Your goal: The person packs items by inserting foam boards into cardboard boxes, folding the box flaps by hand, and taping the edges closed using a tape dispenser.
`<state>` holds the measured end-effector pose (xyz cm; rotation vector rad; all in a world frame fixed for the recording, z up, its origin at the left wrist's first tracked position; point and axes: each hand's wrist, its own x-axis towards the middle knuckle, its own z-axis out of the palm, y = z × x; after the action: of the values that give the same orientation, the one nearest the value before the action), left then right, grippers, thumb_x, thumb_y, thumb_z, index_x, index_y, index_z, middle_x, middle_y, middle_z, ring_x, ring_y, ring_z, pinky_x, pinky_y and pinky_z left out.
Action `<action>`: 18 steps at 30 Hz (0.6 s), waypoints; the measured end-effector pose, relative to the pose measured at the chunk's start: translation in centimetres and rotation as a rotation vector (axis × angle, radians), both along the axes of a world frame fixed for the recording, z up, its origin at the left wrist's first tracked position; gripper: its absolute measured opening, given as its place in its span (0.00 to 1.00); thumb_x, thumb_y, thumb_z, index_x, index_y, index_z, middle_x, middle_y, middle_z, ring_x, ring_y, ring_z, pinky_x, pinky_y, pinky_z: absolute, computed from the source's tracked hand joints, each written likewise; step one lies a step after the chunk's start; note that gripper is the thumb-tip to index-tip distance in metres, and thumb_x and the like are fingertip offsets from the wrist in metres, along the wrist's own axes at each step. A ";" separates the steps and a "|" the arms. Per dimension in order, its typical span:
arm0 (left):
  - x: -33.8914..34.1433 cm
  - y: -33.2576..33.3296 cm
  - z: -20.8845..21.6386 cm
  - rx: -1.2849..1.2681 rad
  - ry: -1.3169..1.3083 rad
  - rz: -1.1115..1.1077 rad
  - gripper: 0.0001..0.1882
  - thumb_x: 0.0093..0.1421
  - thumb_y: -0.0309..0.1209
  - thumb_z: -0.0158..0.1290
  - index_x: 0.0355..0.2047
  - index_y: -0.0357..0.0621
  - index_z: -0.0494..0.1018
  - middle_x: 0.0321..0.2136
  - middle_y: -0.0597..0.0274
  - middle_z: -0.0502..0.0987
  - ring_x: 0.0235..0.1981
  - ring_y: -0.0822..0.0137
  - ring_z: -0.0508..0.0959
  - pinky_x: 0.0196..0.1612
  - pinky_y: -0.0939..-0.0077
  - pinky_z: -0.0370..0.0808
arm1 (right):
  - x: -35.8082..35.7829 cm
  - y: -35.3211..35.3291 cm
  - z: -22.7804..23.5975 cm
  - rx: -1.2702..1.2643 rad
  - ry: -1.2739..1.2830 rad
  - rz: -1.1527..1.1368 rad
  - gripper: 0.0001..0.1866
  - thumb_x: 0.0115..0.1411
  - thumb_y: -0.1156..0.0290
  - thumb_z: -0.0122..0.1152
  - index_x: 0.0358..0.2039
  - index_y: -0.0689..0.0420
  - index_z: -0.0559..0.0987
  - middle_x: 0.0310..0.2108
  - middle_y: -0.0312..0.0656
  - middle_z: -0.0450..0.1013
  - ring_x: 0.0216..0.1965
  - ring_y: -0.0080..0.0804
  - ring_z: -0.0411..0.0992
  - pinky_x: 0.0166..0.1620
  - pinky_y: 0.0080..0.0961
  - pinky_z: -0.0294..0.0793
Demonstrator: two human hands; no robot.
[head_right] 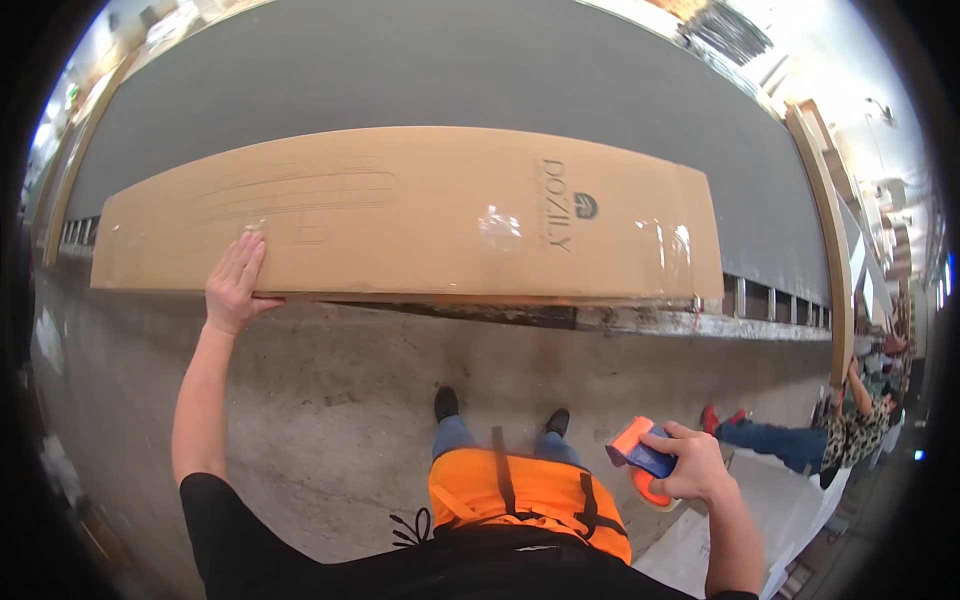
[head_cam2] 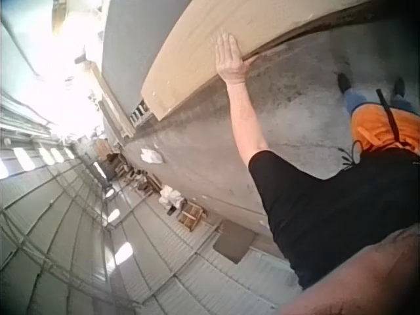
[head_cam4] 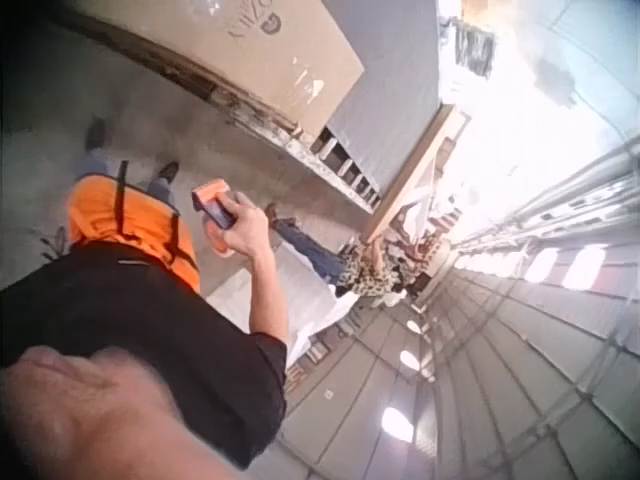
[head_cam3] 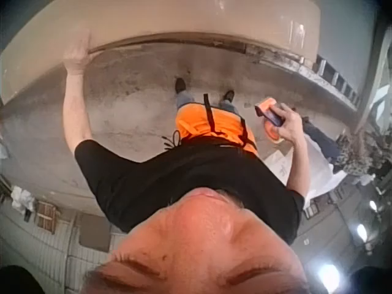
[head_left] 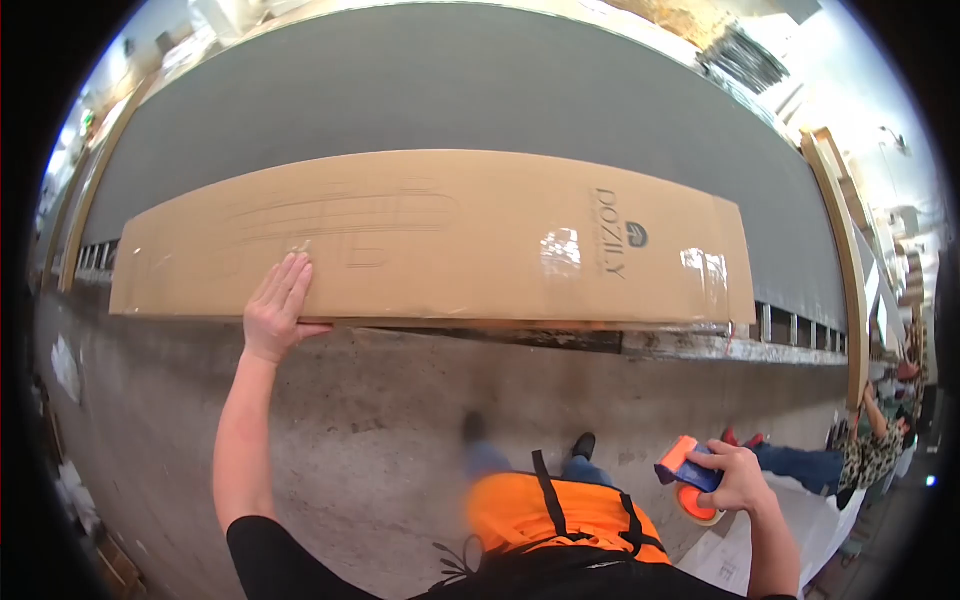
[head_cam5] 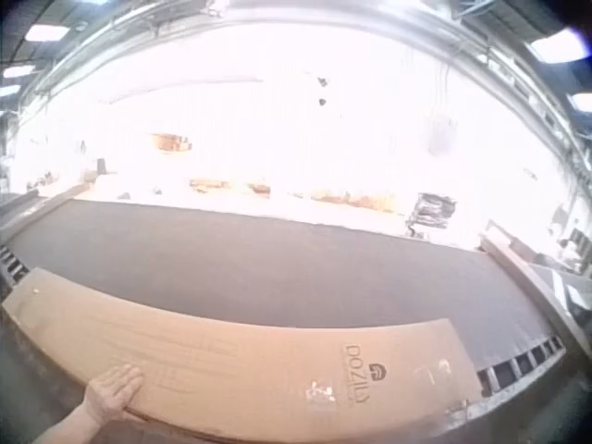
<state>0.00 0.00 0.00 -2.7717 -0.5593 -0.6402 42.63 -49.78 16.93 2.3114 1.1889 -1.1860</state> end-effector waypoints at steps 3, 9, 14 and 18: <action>-0.1 -1.0 0.3 -0.060 -0.039 0.042 0.55 0.31 0.56 0.66 0.60 0.43 0.68 0.58 0.58 0.73 0.60 0.55 0.71 0.63 0.60 0.68 | 1.3 3.3 0.9 0.716 0.160 -0.025 0.40 0.29 0.72 0.66 0.52 0.57 0.79 0.48 0.51 0.73 0.49 0.42 0.75 0.54 0.27 0.70; -0.3 -3.0 -3.1 -0.274 -0.177 0.503 0.58 0.34 0.69 0.61 0.65 0.55 0.64 0.63 0.56 0.64 0.66 0.46 0.59 0.67 0.45 0.53 | 0.7 16.8 -7.1 1.229 0.776 -0.712 0.40 0.41 0.77 0.57 0.61 0.66 0.66 0.51 0.43 0.73 0.49 0.30 0.73 0.51 0.25 0.73; 2.0 -2.4 -4.5 -0.599 -0.722 0.895 0.59 0.59 0.57 0.54 0.70 0.33 0.31 0.71 0.36 0.31 0.72 0.41 0.33 0.72 0.50 0.34 | 0.0 25.4 -13.4 1.218 0.987 -0.786 0.34 0.48 0.75 0.57 0.59 0.64 0.68 0.49 0.43 0.73 0.49 0.32 0.73 0.53 0.27 0.72; 0.4 2.4 -2.1 -0.706 -1.158 1.293 0.57 0.59 0.43 0.60 0.68 0.26 0.31 0.70 0.33 0.27 0.72 0.44 0.31 0.73 0.59 0.35 | 0.1 25.7 -15.1 1.252 0.980 -0.726 0.34 0.49 0.71 0.57 0.59 0.65 0.68 0.49 0.43 0.73 0.49 0.33 0.72 0.55 0.29 0.70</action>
<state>0.40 2.44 -2.08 -1.3754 -2.7556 -1.7129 42.72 -24.10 1.79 3.3153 1.7946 -2.5922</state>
